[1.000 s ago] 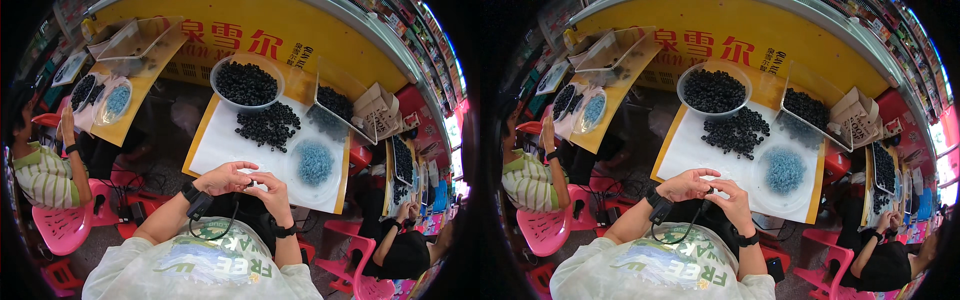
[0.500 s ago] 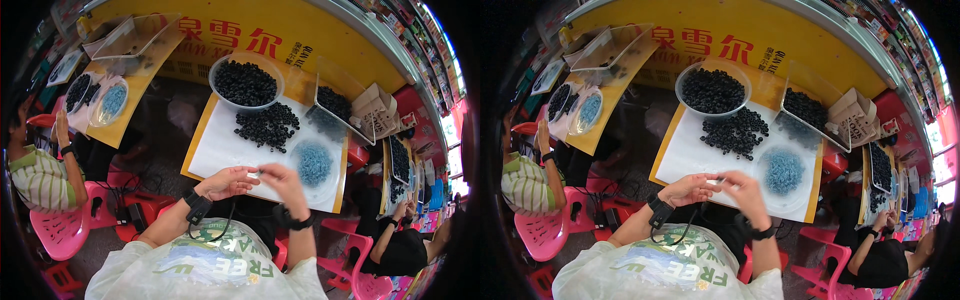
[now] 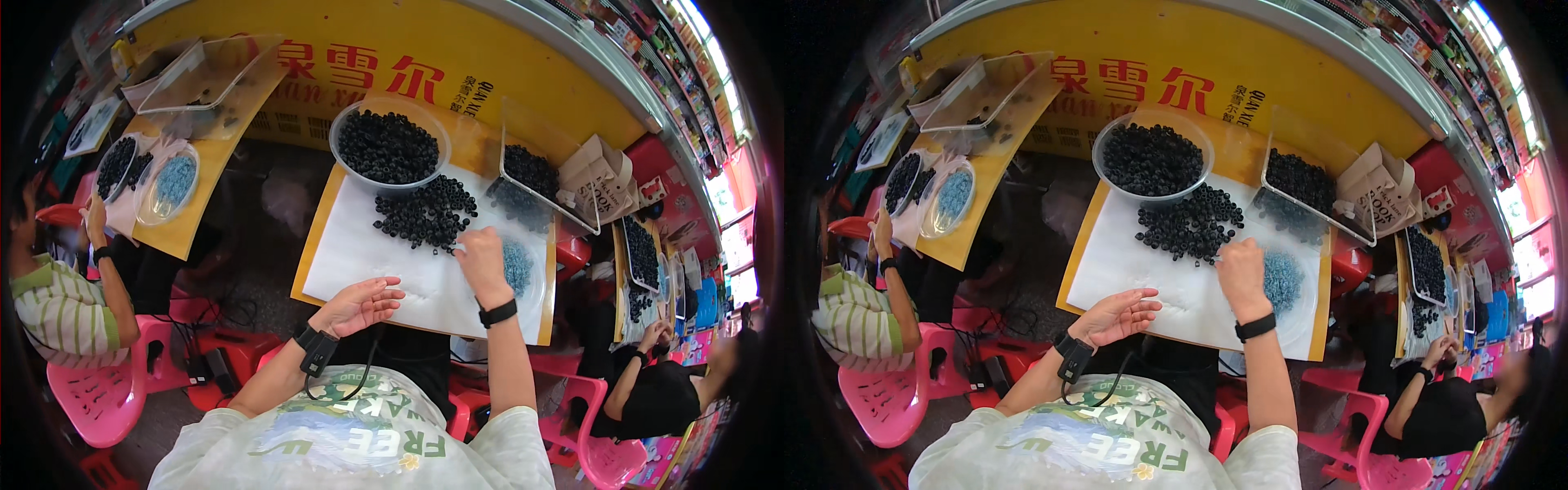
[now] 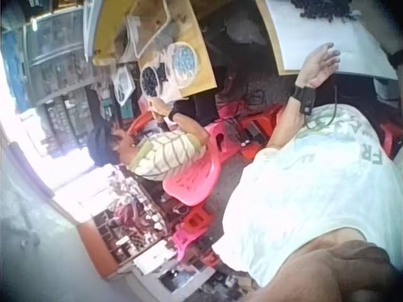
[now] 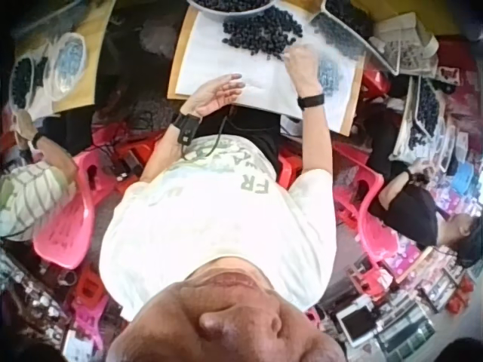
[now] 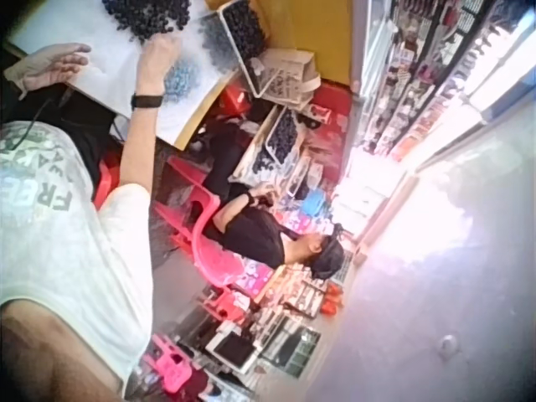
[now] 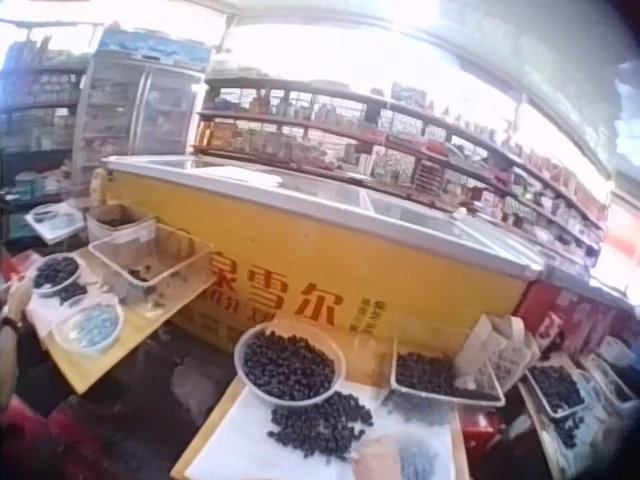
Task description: Inspecting and sorting small black rubber components at a manufacturing workshop table.
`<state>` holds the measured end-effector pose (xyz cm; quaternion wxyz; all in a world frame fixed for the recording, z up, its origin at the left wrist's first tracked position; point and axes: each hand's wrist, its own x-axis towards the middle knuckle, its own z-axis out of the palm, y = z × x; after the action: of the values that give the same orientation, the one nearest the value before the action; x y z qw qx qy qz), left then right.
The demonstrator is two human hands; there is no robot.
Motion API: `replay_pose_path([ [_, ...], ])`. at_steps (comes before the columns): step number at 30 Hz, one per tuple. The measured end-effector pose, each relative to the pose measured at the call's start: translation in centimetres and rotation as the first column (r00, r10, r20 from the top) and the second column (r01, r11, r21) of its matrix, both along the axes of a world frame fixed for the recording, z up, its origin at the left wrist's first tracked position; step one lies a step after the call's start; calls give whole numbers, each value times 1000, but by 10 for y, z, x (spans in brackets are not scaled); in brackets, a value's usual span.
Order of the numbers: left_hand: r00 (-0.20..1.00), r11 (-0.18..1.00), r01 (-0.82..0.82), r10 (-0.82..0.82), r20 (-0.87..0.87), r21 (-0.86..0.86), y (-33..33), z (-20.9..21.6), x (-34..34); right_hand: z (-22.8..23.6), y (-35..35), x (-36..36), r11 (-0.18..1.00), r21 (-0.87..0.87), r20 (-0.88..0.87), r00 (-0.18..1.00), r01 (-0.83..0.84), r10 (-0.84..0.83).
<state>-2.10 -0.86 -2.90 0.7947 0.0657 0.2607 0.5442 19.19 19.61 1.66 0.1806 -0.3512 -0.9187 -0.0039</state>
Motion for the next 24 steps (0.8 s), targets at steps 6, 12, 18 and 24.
replay_pose_path([
  [6, 999, 1000, 27, -27, -31, -5, 5, 9, 1, -18, -20, -14, 987, 163, 131, 991, 12, -34],
  [12, 975, 994, -102, 94, -199, -29, 27, 21, 16, 4, -80, -33, 996, -84, -220, 975, -27, 8],
  [18, 947, 995, -100, 88, -310, -26, 30, -6, 26, 9, -132, -29, 973, -224, -388, 921, -57, -35],
  [24, 954, 992, -111, 91, -285, -55, 22, -3, 23, 14, -103, 97, 798, -493, -378, 741, 345, -554],
])
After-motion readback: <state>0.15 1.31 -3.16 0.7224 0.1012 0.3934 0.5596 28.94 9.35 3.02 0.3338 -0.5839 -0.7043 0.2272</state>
